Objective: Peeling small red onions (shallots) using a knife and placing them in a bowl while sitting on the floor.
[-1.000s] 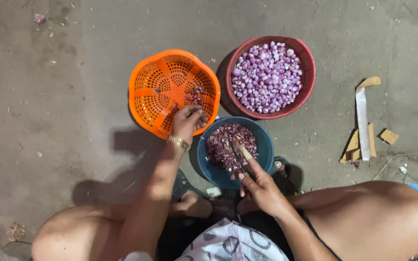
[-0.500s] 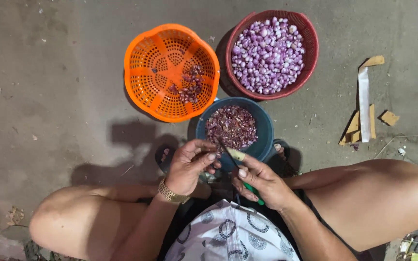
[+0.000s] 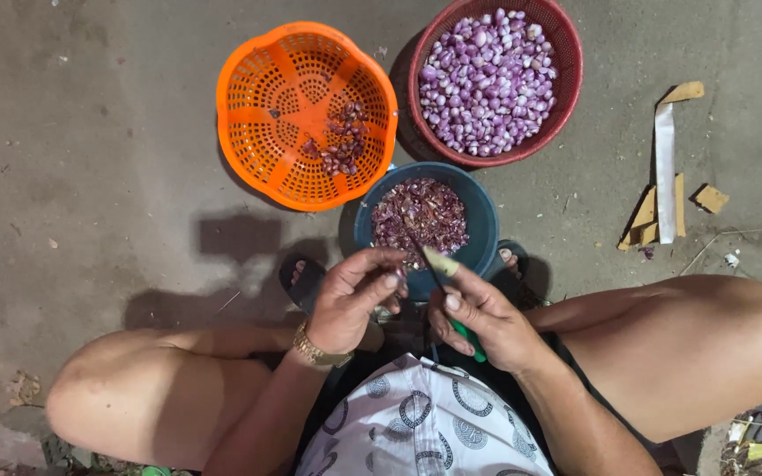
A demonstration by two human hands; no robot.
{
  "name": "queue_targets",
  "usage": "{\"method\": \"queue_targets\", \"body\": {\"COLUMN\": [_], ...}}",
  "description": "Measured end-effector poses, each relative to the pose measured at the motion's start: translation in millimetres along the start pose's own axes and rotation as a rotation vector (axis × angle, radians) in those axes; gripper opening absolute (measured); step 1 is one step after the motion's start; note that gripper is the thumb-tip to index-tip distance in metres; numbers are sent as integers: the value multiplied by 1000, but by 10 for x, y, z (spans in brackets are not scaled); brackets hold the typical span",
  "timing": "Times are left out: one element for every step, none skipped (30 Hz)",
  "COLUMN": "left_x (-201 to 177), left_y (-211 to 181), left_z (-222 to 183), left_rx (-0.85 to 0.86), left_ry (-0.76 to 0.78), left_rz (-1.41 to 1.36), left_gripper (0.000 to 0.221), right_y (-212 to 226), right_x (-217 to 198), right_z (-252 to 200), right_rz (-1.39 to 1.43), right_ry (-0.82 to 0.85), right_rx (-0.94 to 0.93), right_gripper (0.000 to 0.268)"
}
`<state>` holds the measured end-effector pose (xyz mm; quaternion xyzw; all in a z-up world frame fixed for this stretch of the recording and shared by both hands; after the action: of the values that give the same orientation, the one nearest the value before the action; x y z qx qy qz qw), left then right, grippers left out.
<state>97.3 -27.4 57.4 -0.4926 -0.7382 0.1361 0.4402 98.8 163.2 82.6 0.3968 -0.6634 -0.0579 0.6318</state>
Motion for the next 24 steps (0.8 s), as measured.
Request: {"method": "queue_targets", "body": {"left_x": [-34, -68, -67, -66, -65, -49, -36, -27, -20, -6, 10, 21, 31, 38, 47, 55, 63, 57, 37, 16, 12, 19, 27, 23], "left_y": [21, 37, 29, 21, 15, 4, -5, -18, -14, -23, -33, -40, -50, -58, -61, -75, -88, -40, 6, 53, 54, 42, 30, 37], "left_z": [1, 10, 0, -10, -19, -25, -31, -40, -39, -33, -27, -27, -28, -35, -34, -31, -27, -31, -36, -44, -42, -39, -37, -37], "left_rx": [-1, -2, -2, -1, 0, -3, -10, -16, -17, 19, 56, 55, 64, 72, 70, 100, 130, 128, 141, 153, 150, 185, 219, 218], "left_ry": [0, 1, 0, -5, -10, -10, -10, -11, -12, 3, 17, 18, 15, 11, 11, 0, -11, -11, -58, -105, -105, -72, -39, -38], "left_rz": [-34, -67, -66, -105, -144, -144, -166, -188, -188, -185, -181, -182, -183, -184, -184, -153, -122, -122, -117, -112, -112, -93, -74, -74], "left_gripper": [25, 21, 21, 21, 21, 21, 24, 28, 28, 24, 20, 20, 18, 16, 16, 18, 20, 20, 21, 22, 22, 21, 20, 20], "right_y": [27, 56, 45, 37, 28, 33, 38, 40, 44, 51, 60, 64, 71, 72, 49, 26, 4, 9, 12, 13, 9, 6, 4, 11], "right_x": [6, 10, -4, -15, -27, -18, -2, 18, 25, 33, 41, 29, 18, 9, -7, -25, -43, -32, -20, -8, -6, -1, 5, 11], "right_z": [22, 50, 30, 4, -22, -23, -25, -23, -22, -19, -17, -14, -11, -12, -32, -48, -63, -79, -95, -114, -114, -110, -107, -102], "right_rz": [-26, -52, -51, -69, -87, -86, -89, -93, -92, -81, -69, -70, -99, -128, -128, -131, -135, -134, -155, -175, -174, -219, -265, -265], "right_ry": [26, 53, 53, 60, 66, 64, 83, 104, 103, 112, 121, 120, 126, 130, 129, 129, 129, 128, 132, 134, 132, 153, 173, 172], "right_rx": [-27, -56, -56, -57, -57, -57, -67, -76, -75, -72, -69, -69, -79, -87, -87, -82, -77, -77, -74, -71, -71, -72, -73, -73], "right_gripper": [53, 56, 56, 54, 52, 52, 53, 54, 54, 56, 59, 59, 58, 57, 57, 56, 55, 55, 58, 61, 61, 61, 61, 61]}}
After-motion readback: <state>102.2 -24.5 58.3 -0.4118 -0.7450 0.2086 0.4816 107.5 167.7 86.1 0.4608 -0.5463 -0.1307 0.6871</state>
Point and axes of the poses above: each hand's wrist, its own z-axis towards the middle knuckle, its own x-axis out of the palm, y = z × x, the point moved 3 cm from there along z, towards the middle knuckle, and after that the axes turned 9 degrees about -x, right-handed, at the moved point
